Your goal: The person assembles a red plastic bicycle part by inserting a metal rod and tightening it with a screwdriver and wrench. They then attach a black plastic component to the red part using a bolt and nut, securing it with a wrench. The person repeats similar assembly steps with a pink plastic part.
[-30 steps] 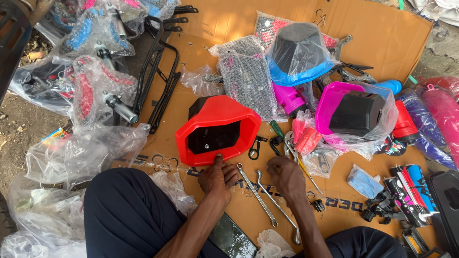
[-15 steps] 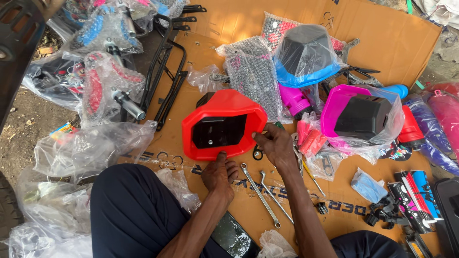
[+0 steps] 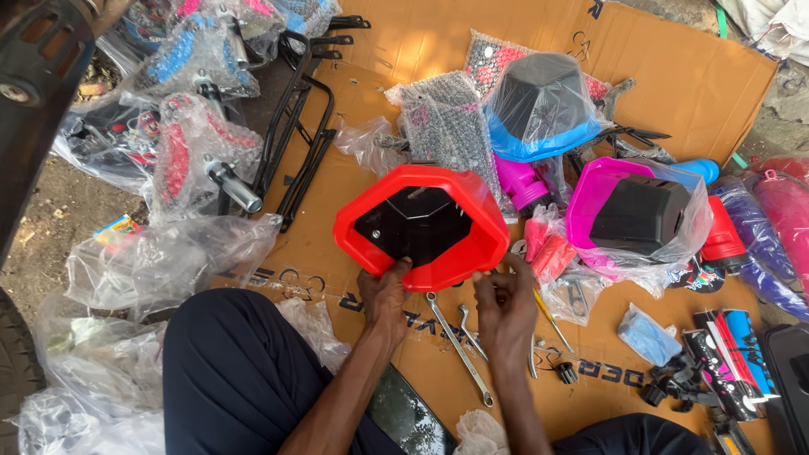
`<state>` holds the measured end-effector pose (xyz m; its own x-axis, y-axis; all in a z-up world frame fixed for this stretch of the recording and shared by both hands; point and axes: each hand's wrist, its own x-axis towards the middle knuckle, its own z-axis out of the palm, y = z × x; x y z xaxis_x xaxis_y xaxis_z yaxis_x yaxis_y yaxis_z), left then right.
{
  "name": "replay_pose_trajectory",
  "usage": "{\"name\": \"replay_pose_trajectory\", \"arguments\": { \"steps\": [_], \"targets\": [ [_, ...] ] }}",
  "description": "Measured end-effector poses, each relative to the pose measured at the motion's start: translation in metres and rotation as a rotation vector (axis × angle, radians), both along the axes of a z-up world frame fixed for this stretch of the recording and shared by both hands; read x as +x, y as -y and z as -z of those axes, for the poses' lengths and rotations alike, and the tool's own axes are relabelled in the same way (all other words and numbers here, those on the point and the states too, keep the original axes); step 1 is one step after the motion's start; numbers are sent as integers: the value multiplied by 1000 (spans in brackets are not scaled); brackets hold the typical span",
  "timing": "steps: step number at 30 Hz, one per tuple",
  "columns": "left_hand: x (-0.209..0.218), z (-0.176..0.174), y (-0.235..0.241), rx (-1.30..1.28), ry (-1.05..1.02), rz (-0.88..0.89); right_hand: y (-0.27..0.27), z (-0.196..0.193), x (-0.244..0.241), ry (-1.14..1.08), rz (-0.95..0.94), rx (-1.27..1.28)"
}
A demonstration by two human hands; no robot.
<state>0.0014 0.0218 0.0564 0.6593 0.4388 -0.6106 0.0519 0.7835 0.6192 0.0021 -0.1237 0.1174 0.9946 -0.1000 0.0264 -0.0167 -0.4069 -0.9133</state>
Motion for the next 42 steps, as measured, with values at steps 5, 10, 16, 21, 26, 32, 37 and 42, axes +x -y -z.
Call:
{"name": "replay_pose_trajectory", "arguments": {
  "steps": [5, 10, 16, 21, 26, 32, 37, 42],
  "targets": [
    [-3, 6, 7, 121, 208, 122, -16, -9, -33, 278, -217, -179],
    [-5, 1, 9, 279, 214, 239, -25, 17, 13, 266, -298, -152],
    [1, -3, 10, 208, 261, 242, -20, 55, 64, 274, -332, -158],
    [-2, -4, 5, 150, 290, 260, -18, 63, 68, 22, -448, -159],
    [-3, -6, 3, 101, 257, 257, -28, 61, 63, 6, -401, -98],
    [-1, 1, 2, 101, 251, 284, -27, 61, 61, -199, -280, 127],
    [1, 10, 3, 119, 265, 327, -21, 65, 59, -193, -294, 187],
    [1, 17, 1, 113, 362, 381, -16, 65, 65, -253, -275, 212]
  ]
}}
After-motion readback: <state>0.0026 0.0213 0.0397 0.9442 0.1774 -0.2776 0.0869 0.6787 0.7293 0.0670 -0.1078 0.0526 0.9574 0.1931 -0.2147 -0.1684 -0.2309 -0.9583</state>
